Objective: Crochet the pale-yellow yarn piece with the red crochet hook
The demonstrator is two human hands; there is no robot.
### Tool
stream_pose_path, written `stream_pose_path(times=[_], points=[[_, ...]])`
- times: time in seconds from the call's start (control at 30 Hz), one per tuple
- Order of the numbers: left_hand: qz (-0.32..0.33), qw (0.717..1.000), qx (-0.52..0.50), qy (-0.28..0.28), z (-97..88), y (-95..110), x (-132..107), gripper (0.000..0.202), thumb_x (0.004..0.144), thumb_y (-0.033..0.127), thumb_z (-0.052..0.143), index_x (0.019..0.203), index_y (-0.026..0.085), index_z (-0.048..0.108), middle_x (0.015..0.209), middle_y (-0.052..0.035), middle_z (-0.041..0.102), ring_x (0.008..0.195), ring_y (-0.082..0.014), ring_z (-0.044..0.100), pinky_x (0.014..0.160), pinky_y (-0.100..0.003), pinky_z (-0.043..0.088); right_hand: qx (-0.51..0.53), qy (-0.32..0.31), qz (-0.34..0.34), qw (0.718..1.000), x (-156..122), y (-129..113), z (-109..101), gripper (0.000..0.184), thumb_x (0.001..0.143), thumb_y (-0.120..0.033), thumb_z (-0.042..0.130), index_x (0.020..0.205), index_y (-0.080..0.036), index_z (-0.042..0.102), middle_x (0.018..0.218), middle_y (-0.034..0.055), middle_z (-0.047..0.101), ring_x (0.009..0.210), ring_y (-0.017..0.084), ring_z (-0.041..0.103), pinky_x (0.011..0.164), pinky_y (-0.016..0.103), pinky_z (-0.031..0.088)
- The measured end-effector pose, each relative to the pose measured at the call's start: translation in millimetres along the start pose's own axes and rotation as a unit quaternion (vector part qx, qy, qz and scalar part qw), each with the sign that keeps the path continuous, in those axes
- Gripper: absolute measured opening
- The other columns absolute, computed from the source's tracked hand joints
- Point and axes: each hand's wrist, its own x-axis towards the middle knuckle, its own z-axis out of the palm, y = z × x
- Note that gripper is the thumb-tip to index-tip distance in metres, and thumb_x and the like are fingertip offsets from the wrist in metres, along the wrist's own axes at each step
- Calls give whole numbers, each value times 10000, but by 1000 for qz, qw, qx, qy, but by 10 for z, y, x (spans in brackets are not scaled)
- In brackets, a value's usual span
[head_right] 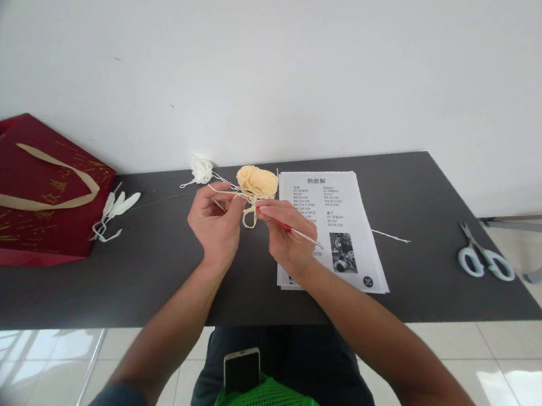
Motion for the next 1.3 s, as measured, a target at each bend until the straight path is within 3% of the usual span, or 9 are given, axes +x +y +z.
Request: stream_pose_path(times=[0.13,0.33,0.53,0.67,0.77,0.9,1.03,1.17,1.3], points=[[-33,999,-12,2,16,-11,35,283,750,176,756,1023,209,689,752,38,692,588,-79,557,628,-225,479,-30,-40,-19,999,7,24,-47,207,874,-228,736,998,-383,795,1044,8,814,940,224,763,888,479,652],[-122,986,-112,-2,67,-33,68,399,692,174,805,1069,187,675,729,40,711,624,-88,636,675,-233,512,-65,-82,-53,993,18,67,-83,322,878,-162,710,1082,-400,785,1131,7,805,1018,226,751,939,473,628],[-245,944,-217,-43,54,57,108,504,616,180,857,1086,174,675,659,73,639,480,-27,458,495,-193,326,-56,-64,-29,996,42,55,-51,245,861,-203,743,1009,-386,809,1090,7,816,990,232,762,936,473,636],[-277,920,-264,-86,25,81,154,500,628,175,847,1102,182,687,575,106,497,445,-17,324,449,-209,225,-14,-51,22,998,66,40,-41,176,843,-231,772,943,-367,820,1064,2,817,941,222,767,895,455,655],[-295,907,-280,-105,8,69,173,519,633,163,838,1131,176,693,559,112,451,441,-16,279,438,-213,186,51,-31,86,995,102,51,-21,128,831,-254,786,927,-334,813,1045,-1,810,849,197,761,782,412,670],[-283,915,-265,-116,6,55,164,538,628,161,839,1147,173,701,552,109,465,438,-21,286,441,-222,184,151,-7,148,977,182,77,7,102,836,-256,777,930,-293,765,971,-6,786,711,139,707,670,337,626],[-268,929,-223,-125,12,63,146,560,611,169,855,1149,167,703,570,93,539,449,-27,349,462,-225,222,165,-17,154,974,260,75,-21,91,840,-276,769,880,-281,688,951,-19,749,678,107,652,641,289,567],[-246,945,-175,-125,2,45,155,593,601,150,846,1176,150,699,570,85,580,460,-36,398,485,-218,269,122,-36,110,986,292,44,-100,106,851,-258,765,878,-277,665,945,-14,732,654,102,633,636,293,539],[-204,967,-106,-106,-7,3,161,600,611,129,803,1200,140,693,620,65,644,512,-61,491,545,-217,378,20,-65,27,997,264,50,-157,67,897,-253,714,923,-267,654,967,12,730,752,137,674,639,305,545]])
